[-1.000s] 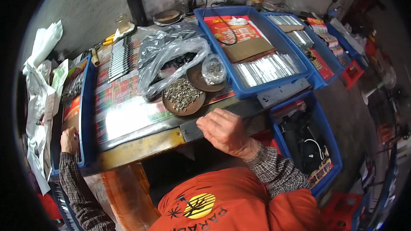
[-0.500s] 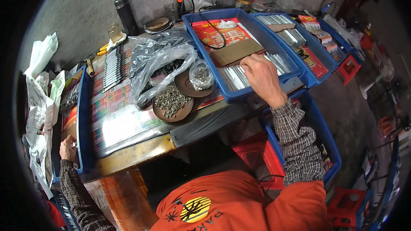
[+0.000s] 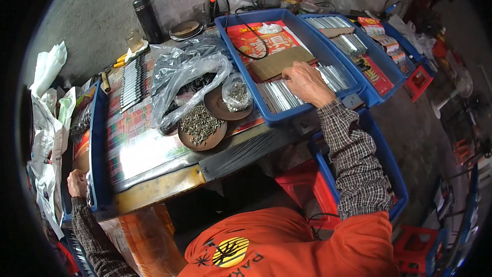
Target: The person assembles small components by picking metal strips and plastic parts from trays and fitting them together by hand.
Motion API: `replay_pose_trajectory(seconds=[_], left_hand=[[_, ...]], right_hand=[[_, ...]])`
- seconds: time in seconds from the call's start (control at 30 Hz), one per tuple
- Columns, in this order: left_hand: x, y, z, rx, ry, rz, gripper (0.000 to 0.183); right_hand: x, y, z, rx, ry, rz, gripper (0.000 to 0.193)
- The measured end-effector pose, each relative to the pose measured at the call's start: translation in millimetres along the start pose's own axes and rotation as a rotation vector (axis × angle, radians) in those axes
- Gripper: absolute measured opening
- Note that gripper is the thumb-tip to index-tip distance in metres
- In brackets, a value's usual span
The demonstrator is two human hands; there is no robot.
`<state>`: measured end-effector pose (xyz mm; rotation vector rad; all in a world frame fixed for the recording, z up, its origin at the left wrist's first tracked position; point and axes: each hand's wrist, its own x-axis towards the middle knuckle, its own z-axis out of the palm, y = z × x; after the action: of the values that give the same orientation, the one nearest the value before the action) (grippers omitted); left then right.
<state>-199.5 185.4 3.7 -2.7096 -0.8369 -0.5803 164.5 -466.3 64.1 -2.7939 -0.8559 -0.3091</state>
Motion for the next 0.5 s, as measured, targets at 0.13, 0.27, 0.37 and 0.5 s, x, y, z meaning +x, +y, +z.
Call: replay_pose_trajectory(seconds=[0.13, 0.27, 0.37, 0.5], left_hand=[[-1.9, -0.8, -16.0, -0.159, 0.092, -0.068, 0.024], [-9.3, 53.4, -61.4, -0.514, 0.19, -0.24, 0.029], [-21.5, 81.4, -88.7, -0.576, 0.382, -0.179, 0.03], [-36.3, 127.1, -115.7, -0.808, 0.508, -0.109, 0.032]], right_hand=[[8.5, 7.6, 4.4, 0.002, -0.004, -0.013, 0.018], [7.4, -0.6, -4.8, 0.168, -0.053, 0.123, 0.02], [-0.8, 0.9, -6.2, 0.281, 0.054, 0.117, 0.021], [-10.1, 5.8, -7.3, 0.256, 0.04, 0.15, 0.02]])
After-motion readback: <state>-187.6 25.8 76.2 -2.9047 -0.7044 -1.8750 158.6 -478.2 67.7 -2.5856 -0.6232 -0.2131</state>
